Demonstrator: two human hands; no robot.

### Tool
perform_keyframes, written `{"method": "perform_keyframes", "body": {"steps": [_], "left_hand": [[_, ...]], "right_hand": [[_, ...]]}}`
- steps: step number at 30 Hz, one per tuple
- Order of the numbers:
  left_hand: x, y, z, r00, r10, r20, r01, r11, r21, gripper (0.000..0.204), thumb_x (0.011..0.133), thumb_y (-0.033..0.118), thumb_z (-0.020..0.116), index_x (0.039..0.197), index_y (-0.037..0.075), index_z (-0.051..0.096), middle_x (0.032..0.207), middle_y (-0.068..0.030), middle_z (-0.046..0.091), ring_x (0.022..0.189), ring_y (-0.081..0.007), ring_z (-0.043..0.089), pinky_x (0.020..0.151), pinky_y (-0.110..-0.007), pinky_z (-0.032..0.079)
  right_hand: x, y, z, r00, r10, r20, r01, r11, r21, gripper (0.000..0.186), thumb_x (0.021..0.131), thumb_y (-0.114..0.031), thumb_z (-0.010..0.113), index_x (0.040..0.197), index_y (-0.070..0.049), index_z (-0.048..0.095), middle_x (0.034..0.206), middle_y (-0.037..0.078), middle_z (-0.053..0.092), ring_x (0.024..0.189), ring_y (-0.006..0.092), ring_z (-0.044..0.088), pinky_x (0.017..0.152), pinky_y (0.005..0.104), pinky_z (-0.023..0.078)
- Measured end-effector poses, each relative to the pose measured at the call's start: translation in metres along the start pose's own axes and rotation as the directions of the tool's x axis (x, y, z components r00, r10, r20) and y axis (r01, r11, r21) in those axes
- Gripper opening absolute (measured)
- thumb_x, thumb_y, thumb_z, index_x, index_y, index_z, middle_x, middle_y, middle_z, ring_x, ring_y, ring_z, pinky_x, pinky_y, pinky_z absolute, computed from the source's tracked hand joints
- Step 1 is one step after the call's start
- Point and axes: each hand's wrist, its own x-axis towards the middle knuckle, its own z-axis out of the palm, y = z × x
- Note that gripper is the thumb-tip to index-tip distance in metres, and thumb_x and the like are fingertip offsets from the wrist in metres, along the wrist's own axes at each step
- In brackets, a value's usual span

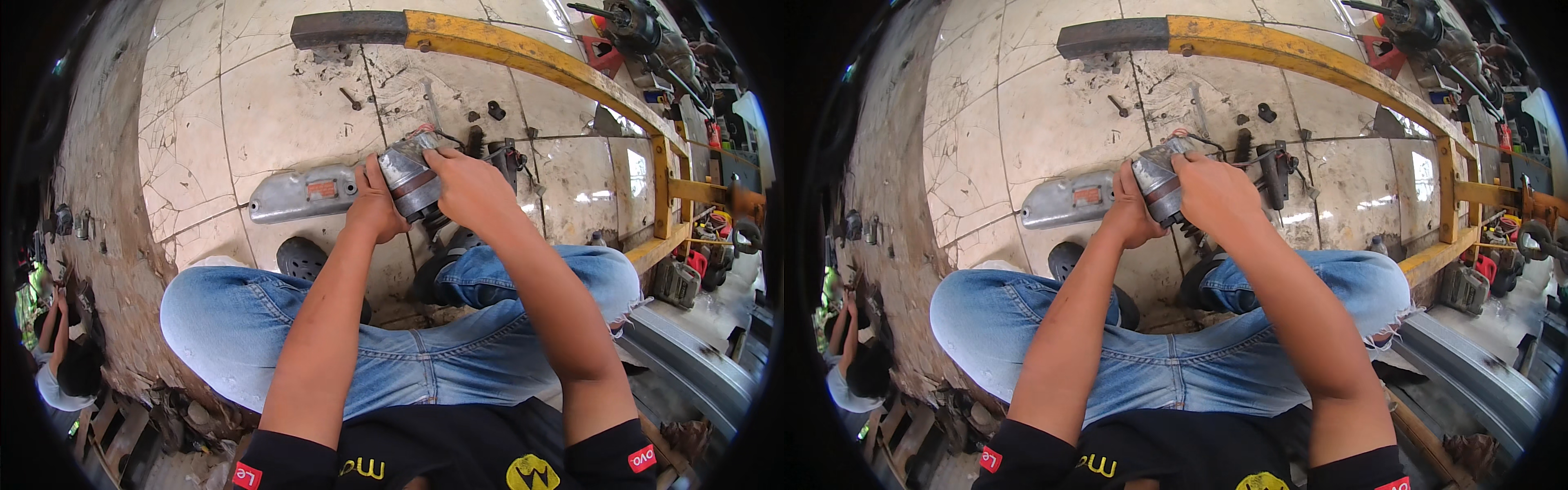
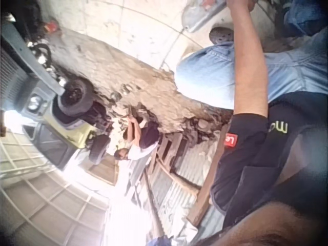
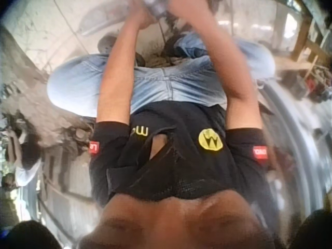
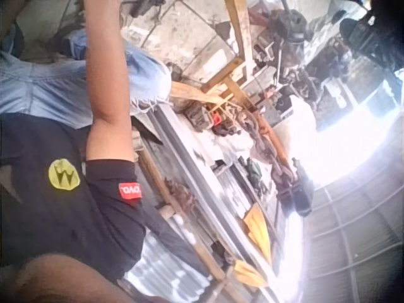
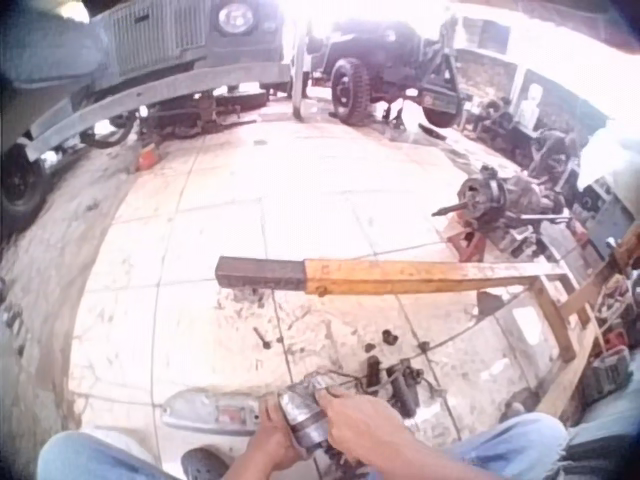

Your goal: The person sits on the floor and uses a wrench and a hammer to adjust and tap a cylindrical mechanical component. They repeatedly tighten bolts and reposition the part while working in a cluttered workshop environment.

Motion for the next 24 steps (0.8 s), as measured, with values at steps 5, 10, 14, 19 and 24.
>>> {"method": "perform_keyframes", "body": {"steps": [5, 10, 14, 19, 24], "left_hand": [[0.001, -0.001, 0.000, 1.000, 0.001, -0.008, -0.001, 1.000, 0.002, 0.143, 0.058, 0.019, 0.093, 0.153, 0.013, -0.015, 0.159, -0.0295, 0.004, 0.128, -0.0443, 0.051, 0.102, -0.044, 0.049], [0.002, 0.002, -0.002, 0.999, -0.033, 0.000, 0.033, 0.999, 0.031, 0.145, 0.057, 0.019, 0.093, 0.153, 0.013, -0.015, 0.160, -0.0288, 0.002, 0.129, -0.0440, 0.050, 0.103, -0.043, 0.049], [-0.001, 0.003, -0.004, 1.000, -0.026, 0.013, 0.027, 1.000, -0.008, 0.144, 0.057, 0.019, 0.093, 0.153, 0.013, -0.013, 0.160, -0.0278, 0.003, 0.129, -0.0433, 0.051, 0.103, -0.044, 0.049], [0.003, 0.003, -0.005, 0.999, -0.026, 0.047, 0.026, 1.000, -0.003, 0.148, 0.056, 0.020, 0.094, 0.150, 0.007, -0.019, 0.153, -0.0288, 0.010, 0.132, -0.0434, 0.044, 0.109, -0.039, 0.044], [0.002, 0.006, -0.006, 0.999, -0.018, 0.045, 0.018, 1.000, 0.000, 0.149, 0.055, 0.020, 0.094, 0.150, 0.005, -0.019, 0.153, -0.0278, 0.012, 0.132, -0.0428, 0.044, 0.108, -0.040, 0.045]], "right_hand": [[-0.007, -0.004, 0.007, 0.998, -0.023, -0.056, 0.020, 0.999, -0.049, 0.036, 0.085, -0.006, 0.051, 0.120, -0.001, 0.060, 0.112, 0.016, 0.067, 0.095, 0.0374, 0.068, 0.082, 0.0468, 0.054], [0.000, -0.008, 0.008, 0.999, 0.034, -0.029, -0.036, 0.996, -0.078, 0.048, 0.079, -0.002, 0.055, 0.128, -0.001, 0.057, 0.119, 0.016, 0.064, 0.097, 0.0387, 0.067, 0.082, 0.0471, 0.054], [-0.002, -0.015, 0.009, 0.998, 0.050, -0.033, -0.053, 0.995, -0.089, 0.049, 0.081, -0.002, 0.055, 0.129, 0.000, 0.056, 0.119, 0.016, 0.064, 0.094, 0.0384, 0.068, 0.080, 0.0472, 0.054], [-0.012, -0.018, 0.012, 0.997, 0.058, -0.046, -0.064, 0.989, -0.132, 0.039, 0.090, -0.007, 0.049, 0.127, 0.003, 0.057, 0.122, 0.018, 0.062, 0.092, 0.0364, 0.070, 0.077, 0.0461, 0.056], [-0.010, -0.021, 0.019, 0.994, 0.085, -0.074, -0.092, 0.991, -0.096, 0.046, 0.086, -0.005, 0.051, 0.132, 0.002, 0.053, 0.123, 0.019, 0.060, 0.091, 0.0396, 0.069, 0.078, 0.0484, 0.056]]}}
